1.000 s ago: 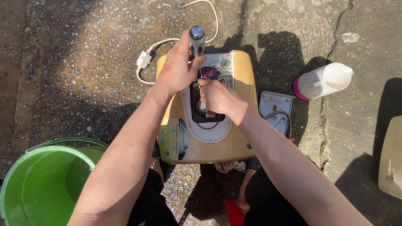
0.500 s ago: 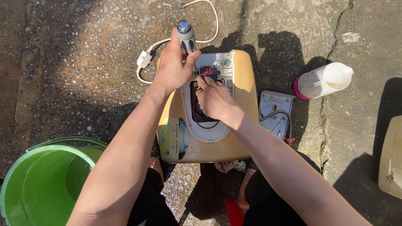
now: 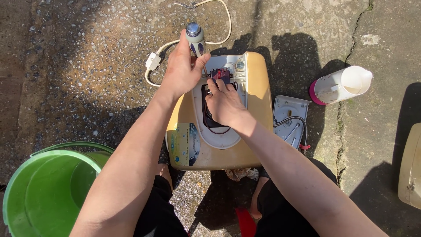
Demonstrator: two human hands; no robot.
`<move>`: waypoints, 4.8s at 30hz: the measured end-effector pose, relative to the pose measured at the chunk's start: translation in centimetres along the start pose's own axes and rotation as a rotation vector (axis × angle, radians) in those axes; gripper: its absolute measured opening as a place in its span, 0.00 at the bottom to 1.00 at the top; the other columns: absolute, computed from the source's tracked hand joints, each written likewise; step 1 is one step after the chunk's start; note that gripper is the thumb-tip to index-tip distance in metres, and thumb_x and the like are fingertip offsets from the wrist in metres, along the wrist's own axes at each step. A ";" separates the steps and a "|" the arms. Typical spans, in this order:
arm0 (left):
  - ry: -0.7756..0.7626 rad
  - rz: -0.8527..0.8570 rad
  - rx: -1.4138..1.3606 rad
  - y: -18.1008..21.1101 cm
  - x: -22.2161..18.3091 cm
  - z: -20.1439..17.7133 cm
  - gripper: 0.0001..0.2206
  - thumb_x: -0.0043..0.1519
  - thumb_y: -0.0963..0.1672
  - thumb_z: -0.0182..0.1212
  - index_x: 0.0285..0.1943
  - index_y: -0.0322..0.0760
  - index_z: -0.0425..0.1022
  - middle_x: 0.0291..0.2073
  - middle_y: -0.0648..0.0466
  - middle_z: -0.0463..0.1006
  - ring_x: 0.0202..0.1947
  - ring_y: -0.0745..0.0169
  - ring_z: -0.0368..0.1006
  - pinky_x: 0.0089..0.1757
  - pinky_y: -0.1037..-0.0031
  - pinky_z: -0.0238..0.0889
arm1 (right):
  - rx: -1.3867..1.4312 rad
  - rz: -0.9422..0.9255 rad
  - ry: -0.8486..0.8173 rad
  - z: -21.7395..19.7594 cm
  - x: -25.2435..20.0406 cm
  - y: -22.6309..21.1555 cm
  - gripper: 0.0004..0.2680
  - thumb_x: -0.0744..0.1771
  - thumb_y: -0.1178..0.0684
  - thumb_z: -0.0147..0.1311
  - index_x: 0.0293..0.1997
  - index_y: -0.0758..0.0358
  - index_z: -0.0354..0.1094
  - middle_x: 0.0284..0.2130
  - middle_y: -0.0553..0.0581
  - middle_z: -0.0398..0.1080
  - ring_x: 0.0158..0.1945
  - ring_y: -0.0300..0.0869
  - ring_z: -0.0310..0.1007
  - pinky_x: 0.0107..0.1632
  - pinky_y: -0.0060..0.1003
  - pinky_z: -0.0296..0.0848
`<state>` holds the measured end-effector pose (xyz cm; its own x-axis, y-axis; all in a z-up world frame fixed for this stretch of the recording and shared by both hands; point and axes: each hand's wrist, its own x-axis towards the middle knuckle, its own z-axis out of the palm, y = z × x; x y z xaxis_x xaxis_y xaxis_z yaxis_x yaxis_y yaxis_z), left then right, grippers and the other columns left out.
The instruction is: Repairing a small appliance by reinstalling the heating element and securing internal wiring with a screwdriver.
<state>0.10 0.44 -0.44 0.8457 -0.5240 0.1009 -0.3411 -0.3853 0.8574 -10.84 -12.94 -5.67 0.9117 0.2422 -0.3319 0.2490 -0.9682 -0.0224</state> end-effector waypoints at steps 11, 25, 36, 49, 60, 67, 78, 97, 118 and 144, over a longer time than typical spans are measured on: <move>-0.004 0.059 -0.003 0.4 -0.1 0.4 0.17 0.68 0.45 0.61 0.56 0.40 0.55 0.35 0.48 0.69 0.27 0.56 0.65 0.34 0.64 0.61 | 0.007 -0.001 0.033 0.5 0.1 0.1 0.06 0.60 0.64 0.44 0.30 0.65 0.70 0.71 0.74 0.52 0.70 0.62 0.51 0.55 0.51 0.61; -0.067 0.062 0.069 2.7 -0.1 0.7 0.18 0.64 0.40 0.61 0.57 0.42 0.56 0.36 0.45 0.71 0.27 0.45 0.67 0.33 0.56 0.58 | 0.101 -0.016 0.051 -0.1 0.3 1.3 0.03 0.61 0.60 0.49 0.29 0.63 0.70 0.51 0.64 0.67 0.59 0.58 0.57 0.49 0.50 0.63; 0.153 0.301 0.002 3.7 -0.6 0.6 0.21 0.68 0.44 0.66 0.67 0.51 0.60 0.55 0.48 0.65 0.42 0.55 0.69 0.49 0.67 0.67 | 0.382 0.087 -0.014 -2.4 -0.4 2.4 0.07 0.68 0.54 0.54 0.29 0.57 0.70 0.40 0.51 0.71 0.61 0.49 0.67 0.41 0.53 0.72; 0.148 0.433 -0.054 4.1 0.2 -1.4 0.17 0.65 0.37 0.59 0.59 0.50 0.69 0.51 0.55 0.77 0.42 0.61 0.71 0.37 0.75 0.69 | 0.547 0.158 -0.115 -3.2 -0.3 3.0 0.10 0.67 0.61 0.47 0.24 0.61 0.64 0.52 0.51 0.77 0.75 0.40 0.61 0.47 0.48 0.71; 0.017 0.282 -0.251 2.7 0.2 -2.7 0.16 0.65 0.38 0.55 0.60 0.49 0.69 0.51 0.58 0.73 0.40 0.69 0.67 0.36 0.80 0.69 | 0.791 0.297 0.585 0.0 0.2 10.4 0.02 0.64 0.54 0.66 0.37 0.56 0.81 0.33 0.48 0.81 0.34 0.32 0.78 0.42 0.26 0.76; 0.224 0.246 0.135 3.1 0.7 -2.4 0.15 0.60 0.50 0.75 0.52 0.55 0.74 0.36 0.56 0.64 0.28 0.63 0.69 0.39 0.68 0.66 | 0.748 0.321 0.591 1.8 0.8 13.1 0.05 0.65 0.54 0.67 0.43 0.54 0.80 0.31 0.50 0.81 0.33 0.34 0.79 0.41 0.28 0.76; 0.199 0.333 0.141 3.0 1.1 -2.3 0.14 0.68 0.42 0.61 0.63 0.46 0.74 0.46 0.47 0.78 0.40 0.52 0.74 0.46 0.64 0.67 | 0.694 0.290 0.561 4.3 2.3 14.2 0.06 0.59 0.51 0.76 0.33 0.53 0.82 0.28 0.47 0.81 0.31 0.30 0.80 0.41 0.22 0.76; 0.145 0.315 0.204 2.1 0.3 -4.0 0.16 0.65 0.39 0.61 0.62 0.42 0.71 0.52 0.43 0.79 0.44 0.40 0.78 0.47 0.56 0.67 | 0.643 0.396 0.616 1.5 3.1 11.1 0.05 0.60 0.59 0.61 0.31 0.54 0.83 0.29 0.51 0.81 0.33 0.35 0.81 0.41 0.29 0.80; 0.146 0.260 0.168 1.8 -0.1 -4.3 0.13 0.64 0.40 0.61 0.57 0.42 0.74 0.46 0.44 0.80 0.35 0.47 0.78 0.46 0.58 0.67 | 0.592 0.357 0.579 3.5 4.0 12.1 0.05 0.57 0.60 0.61 0.24 0.50 0.78 0.21 0.43 0.77 0.25 0.30 0.75 0.35 0.27 0.73; 0.221 0.136 0.127 4.1 0.8 -2.0 0.17 0.60 0.47 0.76 0.55 0.55 0.76 0.34 0.53 0.70 0.33 0.54 0.70 0.38 0.66 0.65 | 0.523 0.399 0.528 2.4 2.8 10.4 0.08 0.62 0.66 0.56 0.36 0.58 0.62 0.28 0.51 0.78 0.33 0.47 0.79 0.36 0.42 0.74</move>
<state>0.23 -0.02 4.14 0.8530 -0.4043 0.3300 -0.4941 -0.4220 0.7602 -6.49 -22.45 -9.04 0.9646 -0.2531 0.0739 -0.1893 -0.8598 -0.4743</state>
